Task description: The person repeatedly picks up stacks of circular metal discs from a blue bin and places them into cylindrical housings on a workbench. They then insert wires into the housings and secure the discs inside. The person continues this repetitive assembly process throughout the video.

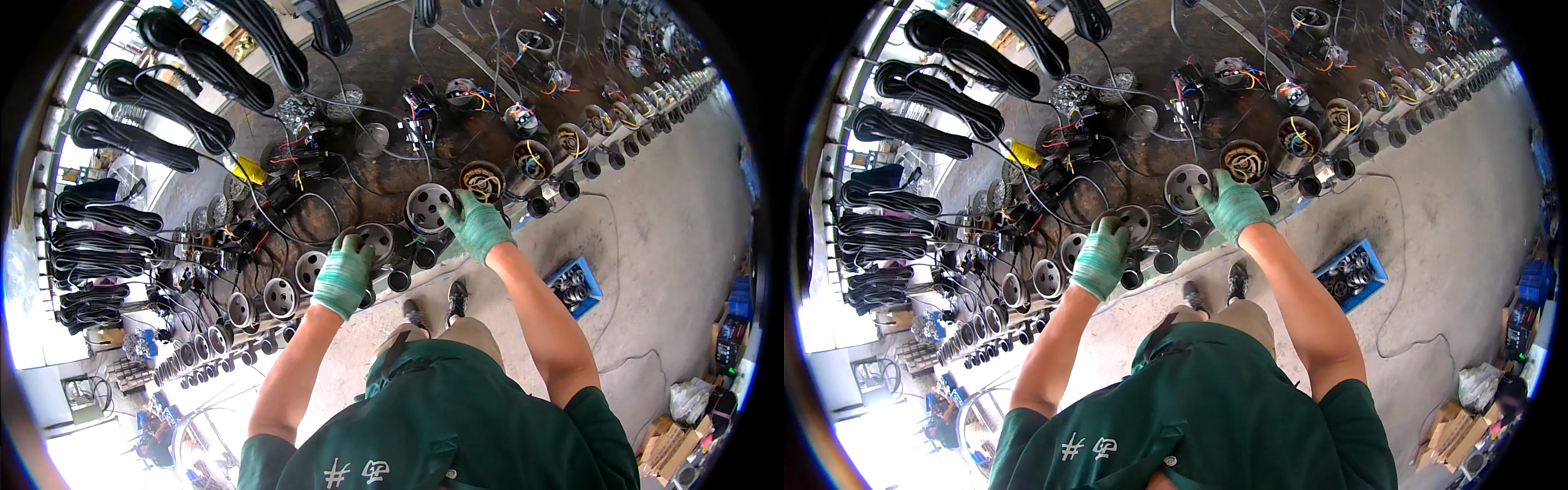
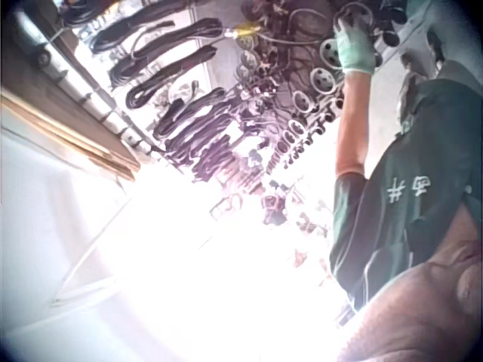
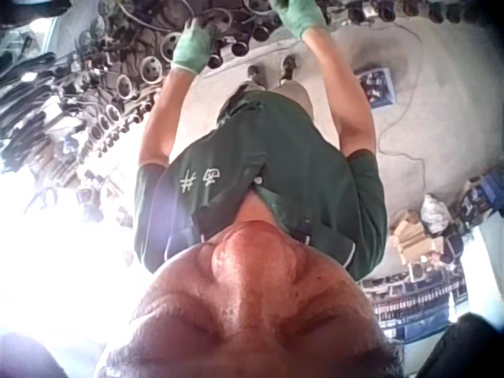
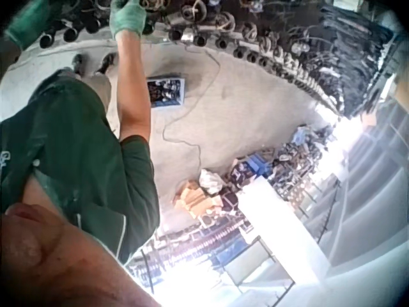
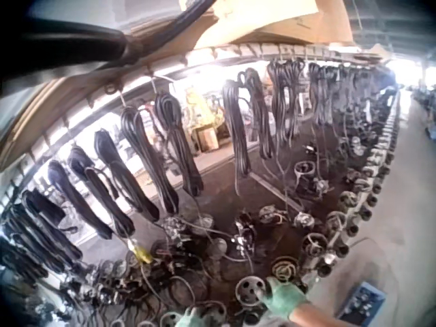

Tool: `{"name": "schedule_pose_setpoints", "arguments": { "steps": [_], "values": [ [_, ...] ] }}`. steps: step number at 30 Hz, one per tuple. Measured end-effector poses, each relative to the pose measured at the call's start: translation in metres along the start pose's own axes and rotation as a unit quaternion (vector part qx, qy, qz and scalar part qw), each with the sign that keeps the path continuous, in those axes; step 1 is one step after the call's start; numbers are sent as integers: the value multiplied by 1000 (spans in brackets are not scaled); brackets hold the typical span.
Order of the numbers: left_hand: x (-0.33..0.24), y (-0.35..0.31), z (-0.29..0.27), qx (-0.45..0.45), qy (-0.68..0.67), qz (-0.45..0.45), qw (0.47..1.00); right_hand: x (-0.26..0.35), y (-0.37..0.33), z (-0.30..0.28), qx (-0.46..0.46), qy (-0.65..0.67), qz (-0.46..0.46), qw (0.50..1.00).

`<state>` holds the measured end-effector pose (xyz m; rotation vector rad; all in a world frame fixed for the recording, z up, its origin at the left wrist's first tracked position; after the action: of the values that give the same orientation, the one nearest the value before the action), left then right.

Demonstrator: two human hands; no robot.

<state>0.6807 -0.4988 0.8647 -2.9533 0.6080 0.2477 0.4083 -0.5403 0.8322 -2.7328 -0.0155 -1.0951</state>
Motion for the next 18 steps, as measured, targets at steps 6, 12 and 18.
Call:
{"name": "schedule_pose_setpoints", "arguments": {
  "steps": [6,12,18],
  "values": [
    [-7,3,-12,40,-11,36,999,-75,-71,-16,-25,147,11,989],
    [-6,6,5,-26,-77,30,996,-169,-223,-19,48,63,219,972],
    [-53,2,-36,-133,-174,-11,976,-291,-359,12,35,118,430,894]
  ]
}}
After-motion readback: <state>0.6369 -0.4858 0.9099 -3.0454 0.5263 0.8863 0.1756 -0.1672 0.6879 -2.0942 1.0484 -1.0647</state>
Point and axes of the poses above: each hand's wrist, its own y-axis towards the middle knuckle, its own z-axis out of the palm, x = y × z, the point moved 5 cm from there along y, towards the middle knuckle, and after that the axes turned 6 degrees about -z, right-handed, at the moved point
